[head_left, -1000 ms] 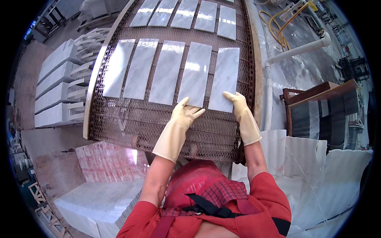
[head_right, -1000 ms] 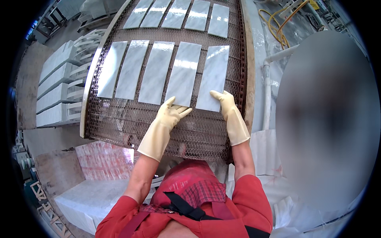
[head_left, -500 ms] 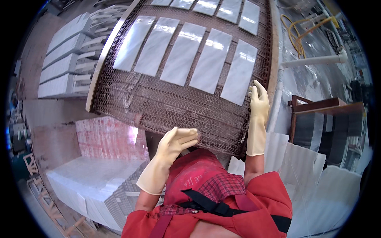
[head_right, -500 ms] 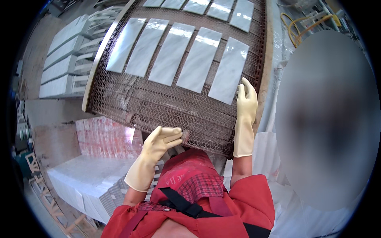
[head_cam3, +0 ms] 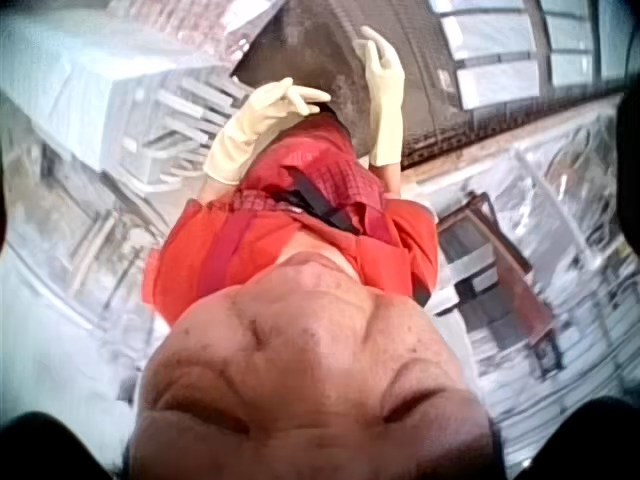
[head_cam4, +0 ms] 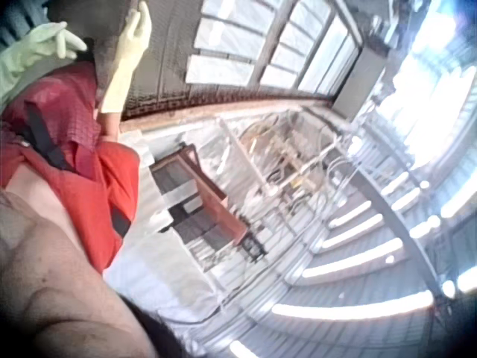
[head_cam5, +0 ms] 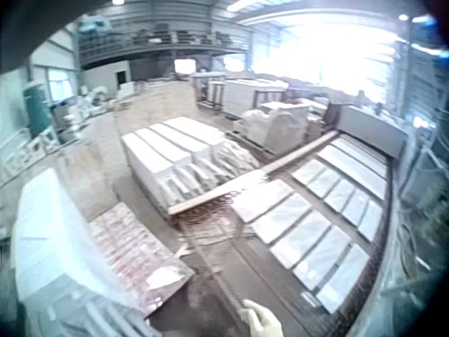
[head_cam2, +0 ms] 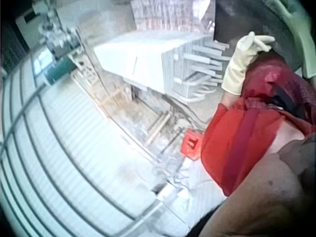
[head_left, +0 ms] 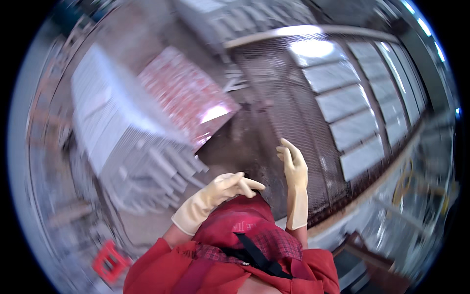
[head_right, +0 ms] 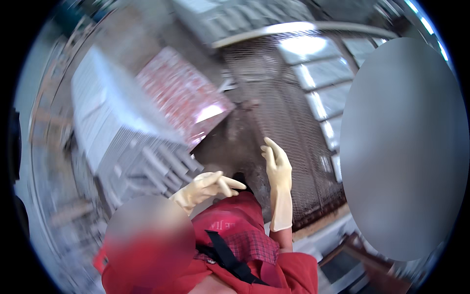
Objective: The person picks up rectangular white tiles from a stack and places them one by one onto a moving conveyor belt. The person arranges the tiles in neat rows as the belt advances, continuing the process throughout the clip.
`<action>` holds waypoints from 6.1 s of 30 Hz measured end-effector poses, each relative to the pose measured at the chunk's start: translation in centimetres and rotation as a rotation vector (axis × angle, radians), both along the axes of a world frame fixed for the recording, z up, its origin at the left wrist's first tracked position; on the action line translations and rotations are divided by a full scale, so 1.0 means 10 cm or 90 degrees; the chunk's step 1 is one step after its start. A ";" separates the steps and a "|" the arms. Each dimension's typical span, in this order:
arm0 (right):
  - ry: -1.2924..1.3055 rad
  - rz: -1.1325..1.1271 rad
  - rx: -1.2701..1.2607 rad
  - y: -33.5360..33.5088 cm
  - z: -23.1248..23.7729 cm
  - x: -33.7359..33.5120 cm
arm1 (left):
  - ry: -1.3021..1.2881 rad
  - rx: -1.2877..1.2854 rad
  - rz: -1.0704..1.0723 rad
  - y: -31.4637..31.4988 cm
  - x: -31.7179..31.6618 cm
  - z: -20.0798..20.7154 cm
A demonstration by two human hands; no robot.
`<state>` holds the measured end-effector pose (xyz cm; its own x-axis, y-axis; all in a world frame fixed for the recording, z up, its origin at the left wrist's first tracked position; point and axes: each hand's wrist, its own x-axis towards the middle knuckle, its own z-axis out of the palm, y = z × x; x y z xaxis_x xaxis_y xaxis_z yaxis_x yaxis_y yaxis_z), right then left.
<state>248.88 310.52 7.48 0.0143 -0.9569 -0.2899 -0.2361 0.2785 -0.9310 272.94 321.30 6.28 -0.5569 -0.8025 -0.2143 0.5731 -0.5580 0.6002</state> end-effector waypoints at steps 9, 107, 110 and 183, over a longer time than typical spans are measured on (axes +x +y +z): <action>0.154 0.517 0.035 1.68 -0.11 1.28 | -0.113 0.077 0.394 2.55 0.56 0.24; 0.183 0.299 0.058 2.02 -1.95 11.90 | -0.866 0.438 0.745 3.24 11.79 -2.49; 0.128 0.314 -0.049 1.86 -2.09 11.89 | -0.866 0.444 0.732 3.15 11.74 -2.36; 0.093 -0.004 0.664 4.54 -1.24 6.58 | -0.187 0.741 0.475 5.76 7.07 -0.54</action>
<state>314.70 355.89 -4.88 -0.0907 -0.2318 -0.9685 -0.3224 0.9270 -0.1917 343.68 378.89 0.90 0.0937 -0.1708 -0.9808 0.8861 -0.4348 0.1604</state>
